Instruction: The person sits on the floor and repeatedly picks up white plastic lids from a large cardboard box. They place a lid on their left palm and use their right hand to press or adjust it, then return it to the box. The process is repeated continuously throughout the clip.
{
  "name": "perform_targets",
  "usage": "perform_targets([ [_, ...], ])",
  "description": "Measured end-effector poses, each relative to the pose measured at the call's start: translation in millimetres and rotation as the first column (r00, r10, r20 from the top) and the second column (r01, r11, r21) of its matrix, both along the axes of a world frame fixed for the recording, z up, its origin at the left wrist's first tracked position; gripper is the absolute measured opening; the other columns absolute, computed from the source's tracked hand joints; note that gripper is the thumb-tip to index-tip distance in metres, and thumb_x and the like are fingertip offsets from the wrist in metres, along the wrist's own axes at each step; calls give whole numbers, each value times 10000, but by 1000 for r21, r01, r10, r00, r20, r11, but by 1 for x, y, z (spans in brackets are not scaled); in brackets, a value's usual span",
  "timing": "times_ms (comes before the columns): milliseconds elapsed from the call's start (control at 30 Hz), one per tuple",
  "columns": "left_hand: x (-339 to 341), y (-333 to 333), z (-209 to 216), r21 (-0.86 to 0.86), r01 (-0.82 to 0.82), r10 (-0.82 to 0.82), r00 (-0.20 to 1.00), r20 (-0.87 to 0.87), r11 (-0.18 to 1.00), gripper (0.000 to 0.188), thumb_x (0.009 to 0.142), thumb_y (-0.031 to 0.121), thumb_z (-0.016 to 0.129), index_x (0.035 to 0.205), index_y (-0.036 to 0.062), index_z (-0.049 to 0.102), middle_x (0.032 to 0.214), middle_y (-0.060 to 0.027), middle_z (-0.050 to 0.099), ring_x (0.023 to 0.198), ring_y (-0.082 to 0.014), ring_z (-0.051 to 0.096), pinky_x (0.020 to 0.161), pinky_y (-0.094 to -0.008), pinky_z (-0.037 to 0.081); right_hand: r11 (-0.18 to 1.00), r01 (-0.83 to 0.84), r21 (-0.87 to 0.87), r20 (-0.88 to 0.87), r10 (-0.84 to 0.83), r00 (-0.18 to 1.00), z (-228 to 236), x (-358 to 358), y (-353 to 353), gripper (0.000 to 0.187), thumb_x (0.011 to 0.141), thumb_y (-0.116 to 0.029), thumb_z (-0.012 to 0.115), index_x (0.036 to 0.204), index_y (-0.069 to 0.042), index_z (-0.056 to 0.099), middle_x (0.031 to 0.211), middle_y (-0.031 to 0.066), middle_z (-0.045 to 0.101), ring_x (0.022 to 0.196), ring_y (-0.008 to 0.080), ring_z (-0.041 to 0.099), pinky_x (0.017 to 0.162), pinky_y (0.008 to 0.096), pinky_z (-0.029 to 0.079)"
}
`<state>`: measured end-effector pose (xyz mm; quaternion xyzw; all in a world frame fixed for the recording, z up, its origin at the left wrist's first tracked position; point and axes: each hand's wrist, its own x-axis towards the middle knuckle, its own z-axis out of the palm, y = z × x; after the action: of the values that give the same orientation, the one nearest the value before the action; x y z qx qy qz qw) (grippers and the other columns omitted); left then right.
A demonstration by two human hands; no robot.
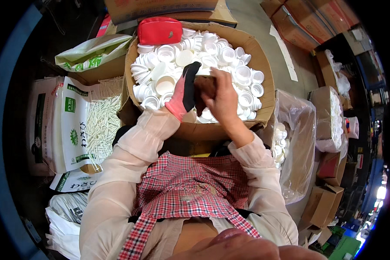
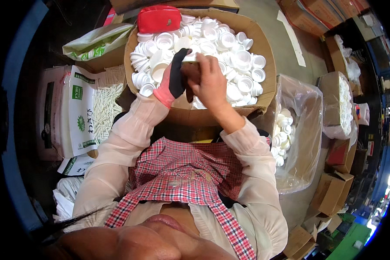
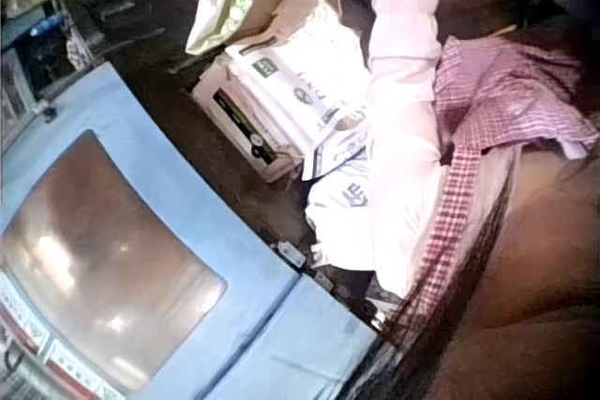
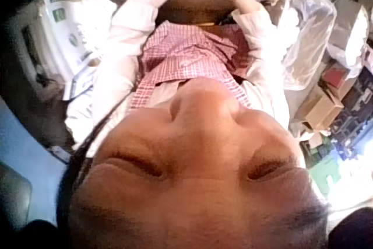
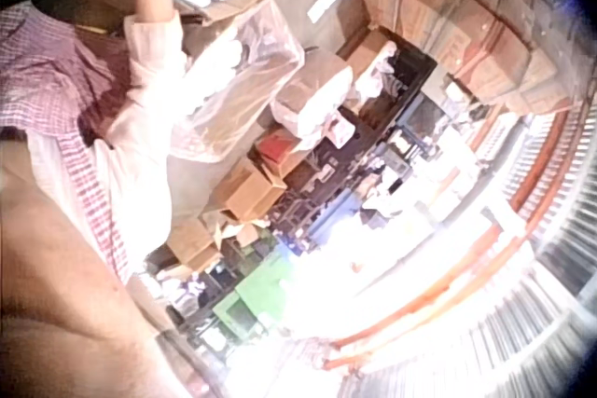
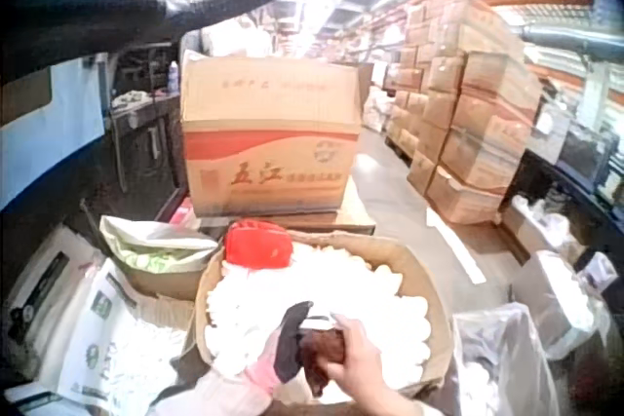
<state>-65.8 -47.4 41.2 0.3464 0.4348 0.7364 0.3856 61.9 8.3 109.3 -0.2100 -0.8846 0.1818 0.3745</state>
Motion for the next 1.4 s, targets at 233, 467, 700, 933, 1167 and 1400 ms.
perform_targets([
  [233,-3,8,9,36,66,-75,838,540,997,210,943,308,548,971,99,548,778,-35,531,759,-169,584,731,-324,511,982,-186,-36,-10,186,983,-5,12,17,548,663,-82,752,1173,-89,550,1009,143,619,856,348,638,695,392,529],
  [467,-10,-2,3,68,125,-122,991,-51,990,418,969,192,518,1342,62,383,1191,-160,570,1064,-221,593,900,-331,501,921,-358,-156,-63,352,934,-14,16,10,516,750,56,636,1237,-63,512,1038,158,606,923,285,640,846,308,485],
  [700,4,-11,34,17,106,-102,983,-151,994,408,1000,160,406,1391,50,375,1215,-151,595,1086,-221,587,942,-353,490,978,-206,-15,20,206,978,0,20,-9,317,728,-23,690,1019,-103,593,948,96,517,814,307,600,687,363,502],
  [933,-4,4,5,-61,119,-123,989,-76,991,315,1041,234,369,1190,-14,492,1025,-106,655,899,-172,641,799,-290,530,908,-183,376,-92,233,968,-5,24,13,376,661,-94,750,1020,-157,660,1004,59,585,800,258,604,627,327,522],
  [1167,14,3,15,96,-30,59,945,-322,995,323,992,229,400,1079,-15,593,1011,-108,652,865,-177,632,789,-299,499,996,55,-76,-2,-55,998,-18,25,19,323,742,-59,664,1044,-103,558,974,117,531,842,352,580,682,416,499],
  [1400,-31,4,35,200,167,-260,653,711,965,762,912,667,362,1334,35,426,1356,-229,462,1271,-476,414,1022,-662,335,875,-153,-459,514,402,757,-65,51,70,635,776,-381,747,1315,-131,524,1330,194,487,1263,378,425,1062,396,346],
])
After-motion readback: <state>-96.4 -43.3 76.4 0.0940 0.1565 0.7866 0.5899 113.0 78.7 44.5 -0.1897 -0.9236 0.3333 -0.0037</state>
